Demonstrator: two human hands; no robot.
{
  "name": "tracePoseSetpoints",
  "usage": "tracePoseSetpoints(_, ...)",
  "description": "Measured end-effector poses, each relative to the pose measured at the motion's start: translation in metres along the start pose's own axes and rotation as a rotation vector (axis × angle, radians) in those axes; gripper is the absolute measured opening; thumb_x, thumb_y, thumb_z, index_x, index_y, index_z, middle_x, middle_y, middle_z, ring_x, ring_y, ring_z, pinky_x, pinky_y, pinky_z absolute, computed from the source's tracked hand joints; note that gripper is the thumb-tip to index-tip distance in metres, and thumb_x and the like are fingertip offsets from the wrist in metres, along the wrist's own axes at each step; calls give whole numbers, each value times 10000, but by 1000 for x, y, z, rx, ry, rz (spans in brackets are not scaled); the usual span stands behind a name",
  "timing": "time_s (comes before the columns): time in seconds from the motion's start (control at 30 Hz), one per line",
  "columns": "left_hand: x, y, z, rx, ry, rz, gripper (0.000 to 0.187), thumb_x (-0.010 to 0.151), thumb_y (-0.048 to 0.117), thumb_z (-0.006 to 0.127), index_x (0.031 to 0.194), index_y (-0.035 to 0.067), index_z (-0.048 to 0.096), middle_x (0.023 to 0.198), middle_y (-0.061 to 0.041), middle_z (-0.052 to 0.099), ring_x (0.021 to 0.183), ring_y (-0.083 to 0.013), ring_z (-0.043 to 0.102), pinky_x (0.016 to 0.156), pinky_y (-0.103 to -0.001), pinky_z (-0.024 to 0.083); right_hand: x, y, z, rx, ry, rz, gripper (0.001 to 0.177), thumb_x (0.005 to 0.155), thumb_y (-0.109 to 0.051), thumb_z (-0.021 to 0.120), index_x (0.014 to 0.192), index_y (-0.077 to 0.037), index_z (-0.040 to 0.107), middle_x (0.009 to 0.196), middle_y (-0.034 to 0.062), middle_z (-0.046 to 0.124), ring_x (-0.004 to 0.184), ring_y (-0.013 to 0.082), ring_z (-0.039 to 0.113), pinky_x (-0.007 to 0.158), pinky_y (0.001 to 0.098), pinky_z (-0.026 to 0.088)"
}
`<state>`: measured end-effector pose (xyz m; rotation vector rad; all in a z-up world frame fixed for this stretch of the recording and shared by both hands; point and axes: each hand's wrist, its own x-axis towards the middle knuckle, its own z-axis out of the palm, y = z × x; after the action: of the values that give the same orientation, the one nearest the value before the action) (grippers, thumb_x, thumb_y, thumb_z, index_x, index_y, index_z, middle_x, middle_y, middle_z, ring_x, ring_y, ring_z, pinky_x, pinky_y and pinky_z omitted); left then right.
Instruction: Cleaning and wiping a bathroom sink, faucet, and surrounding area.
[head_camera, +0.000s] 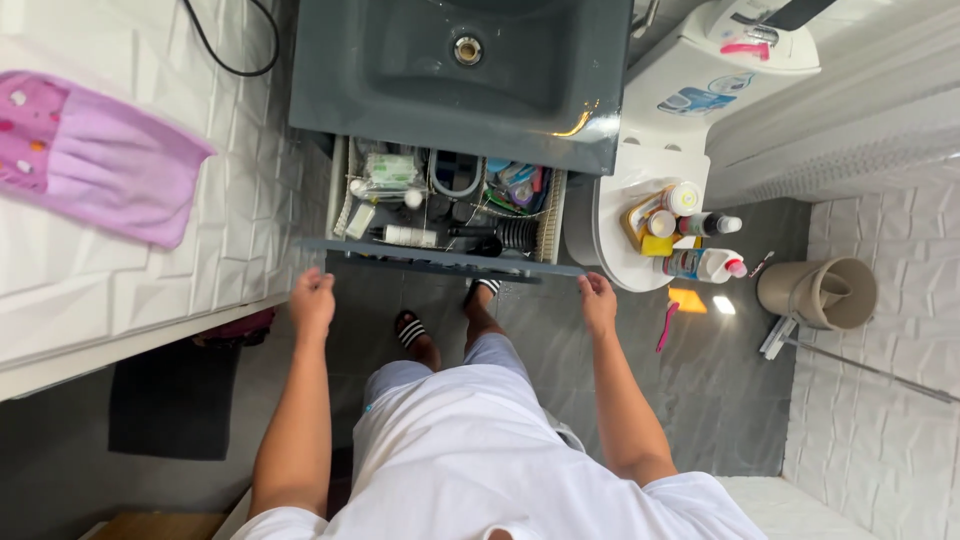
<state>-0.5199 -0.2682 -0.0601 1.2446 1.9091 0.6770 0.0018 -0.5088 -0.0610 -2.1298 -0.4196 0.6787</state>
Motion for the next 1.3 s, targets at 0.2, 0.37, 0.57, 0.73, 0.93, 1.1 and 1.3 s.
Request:
tracePoseSetpoints(0.2, 11, 1, 23, -402, -401, -128, 561, 949, 203, 674, 1459, 21, 528, 1453, -149, 589, 1360, -216, 543, 1101, -307, 395, -6, 18, 25, 316, -37, 58, 478, 948, -142, 735, 1371, -15, 550, 1009, 103, 707, 785, 133, 637, 630, 251, 495)
tracePoseSetpoints(0.37, 32, 13, 38, -472, -453, -120, 562, 950, 152, 679, 1458, -39, 533, 1509, -165, 573, 1404, -221, 526, 1142, -313, 382, 17, 21, 36, 376, 24, 3, 404, 971, -97, 705, 1346, -7, 584, 1061, 96, 715, 839, 120, 707, 664, 230, 554)
tracePoseSetpoints(0.57, 30, 54, 41, -200, -301, -14, 568, 889, 178, 754, 1413, 72, 564, 1365, -127, 637, 1286, -246, 604, 1077, -345, 449, 47, -11, 42, 366, -5, 74, 431, 954, -140, 706, 1345, -32, 559, 1034, 83, 714, 767, 130, 708, 599, 246, 526)
tracePoseSetpoints(0.73, 24, 115, 32, 262, -177, 333, 630, 857, 180, 777, 1442, 186, 542, 1284, -108, 629, 1184, -338, 606, 1020, -491, 423, 66, -32, 42, 301, -51, 63, 476, 968, -217, 716, 1379, -45, 549, 1016, 65, 702, 746, 117, 682, 587, 254, 509)
tracePoseSetpoints(0.93, 40, 109, 49, 493, -150, 537, 695, 812, 161, 811, 1441, 194, 516, 1321, -130, 571, 1191, -408, 558, 1005, -578, 372, 67, -44, 50, 315, -45, 81, 543, 971, -283, 710, 1434, -92, 499, 1080, 37, 690, 800, 130, 693, 617, 280, 526)
tracePoseSetpoints(1.1, 48, 40, 69, 50, -59, 439, 641, 861, 127, 765, 1443, 110, 496, 1374, -134, 594, 1217, -343, 621, 1026, -484, 469, 73, 41, 77, 590, -10, 225, 621, 973, -290, 693, 1491, -136, 387, 1091, 62, 659, 783, 179, 647, 595, 313, 508)
tracePoseSetpoints(1.3, 70, -120, 138, -220, -180, -159, 653, 843, 141, 755, 1432, 31, 496, 1359, -181, 635, 1250, -305, 619, 1039, -408, 482, 59, 161, 145, 413, -215, 679, 371, 973, -311, 641, 1296, -129, 637, 1184, 75, 638, 907, 243, 674, 682, 401, 555)
